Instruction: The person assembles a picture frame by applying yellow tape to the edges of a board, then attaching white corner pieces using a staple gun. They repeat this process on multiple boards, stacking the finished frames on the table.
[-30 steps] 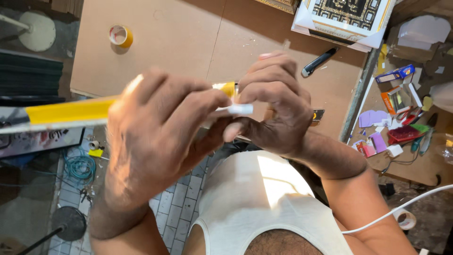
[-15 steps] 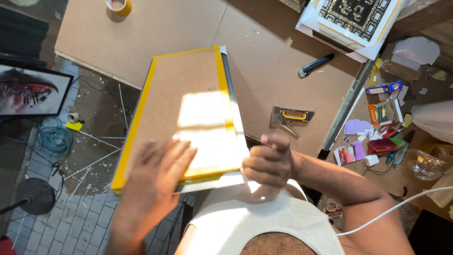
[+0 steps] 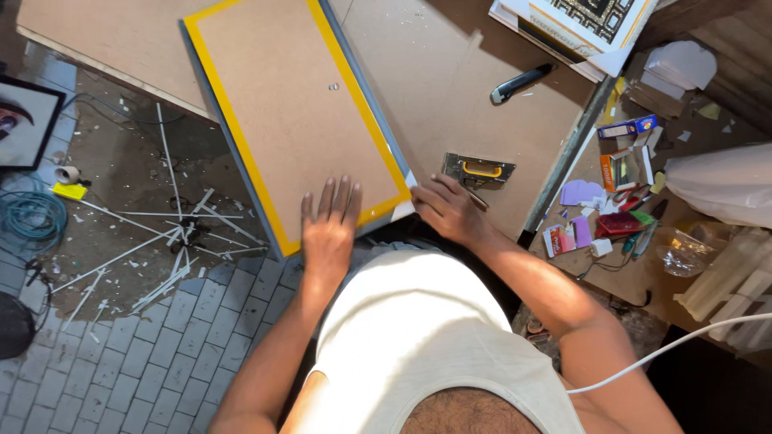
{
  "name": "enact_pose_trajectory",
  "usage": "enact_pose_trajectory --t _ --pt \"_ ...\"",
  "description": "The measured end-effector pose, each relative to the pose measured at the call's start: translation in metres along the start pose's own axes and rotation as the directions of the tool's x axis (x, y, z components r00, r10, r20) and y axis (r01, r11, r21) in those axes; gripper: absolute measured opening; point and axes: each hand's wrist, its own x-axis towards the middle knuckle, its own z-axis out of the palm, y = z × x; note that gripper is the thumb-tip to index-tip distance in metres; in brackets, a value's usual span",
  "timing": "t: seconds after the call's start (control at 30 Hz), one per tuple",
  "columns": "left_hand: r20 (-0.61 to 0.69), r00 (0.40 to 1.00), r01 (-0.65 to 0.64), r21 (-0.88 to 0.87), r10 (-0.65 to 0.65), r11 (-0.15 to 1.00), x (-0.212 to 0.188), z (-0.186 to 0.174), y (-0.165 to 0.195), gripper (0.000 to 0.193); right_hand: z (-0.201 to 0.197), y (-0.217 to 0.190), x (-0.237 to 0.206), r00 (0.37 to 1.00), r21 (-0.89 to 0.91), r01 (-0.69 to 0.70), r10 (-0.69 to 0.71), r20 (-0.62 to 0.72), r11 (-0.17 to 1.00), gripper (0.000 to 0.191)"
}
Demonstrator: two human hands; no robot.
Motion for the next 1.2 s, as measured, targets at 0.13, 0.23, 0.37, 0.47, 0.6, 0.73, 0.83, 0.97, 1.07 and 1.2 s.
enact_pose_trajectory --t 0.13,0.23,0.37,0.47,0.6,0.73,0.83,0.97,1.07,1.2 --pt "0.095 0.995 0.010 0.103 -0.020 0.995 0.011 0.081 0.002 0.079 0.040 0.014 -0.025 0.972 -0.072 -0.153 0.163 0.167 0.986 0.011" --pt "0.094 0.994 -0.064 0.071 0.057 0.995 0.031 0.108 0.001 0.085 0.057 0.027 -0.030 0.962 -0.143 -0.180 0.204 0.183 0.973 0.014" --pt "0.200 0.971 -0.073 -0.271 0.130 0.960 0.067 0.111 -0.001 0.096 0.064 0.026 -0.025 0.942 -0.190 -0.239 0.275 0.191 0.952 0.023" --pt "0.189 0.969 -0.075 -0.376 0.156 0.924 0.095 0.109 -0.007 0.070 0.064 0.021 -0.021 0.924 -0.216 -0.310 0.347 0.161 0.926 0.029" --pt "0.043 0.983 -0.156 -0.341 0.181 0.927 0.112 0.115 -0.015 0.033 0.047 0.033 -0.026 0.855 -0.278 -0.449 0.499 0.145 0.849 0.042" --pt "0.049 0.983 -0.149 -0.344 0.177 0.927 0.117 0.122 -0.028 0.033 0.030 0.047 -0.035 0.546 -0.214 -0.764 0.786 0.289 0.609 0.064" --pt "0.070 0.982 -0.140 -0.337 0.173 0.931 0.120 0.129 -0.038 0.033 0.031 0.054 -0.033 0.488 -0.262 -0.748 0.773 0.405 0.609 0.050" --pt "0.044 0.981 -0.161 -0.337 0.187 0.927 0.118 0.140 -0.049 0.035 0.049 0.055 -0.016 0.334 -0.248 -0.809 0.764 0.552 0.533 0.033" --pt "0.052 0.983 -0.152 -0.327 0.179 0.933 0.120 0.152 -0.052 0.036 0.067 0.052 -0.001 0.290 -0.203 -0.842 0.736 0.612 0.501 0.035" --pt "0.074 0.984 -0.131 -0.335 0.165 0.933 0.121 0.165 -0.057 0.034 0.086 0.050 0.013 0.320 -0.221 -0.797 0.704 0.634 0.562 0.037"
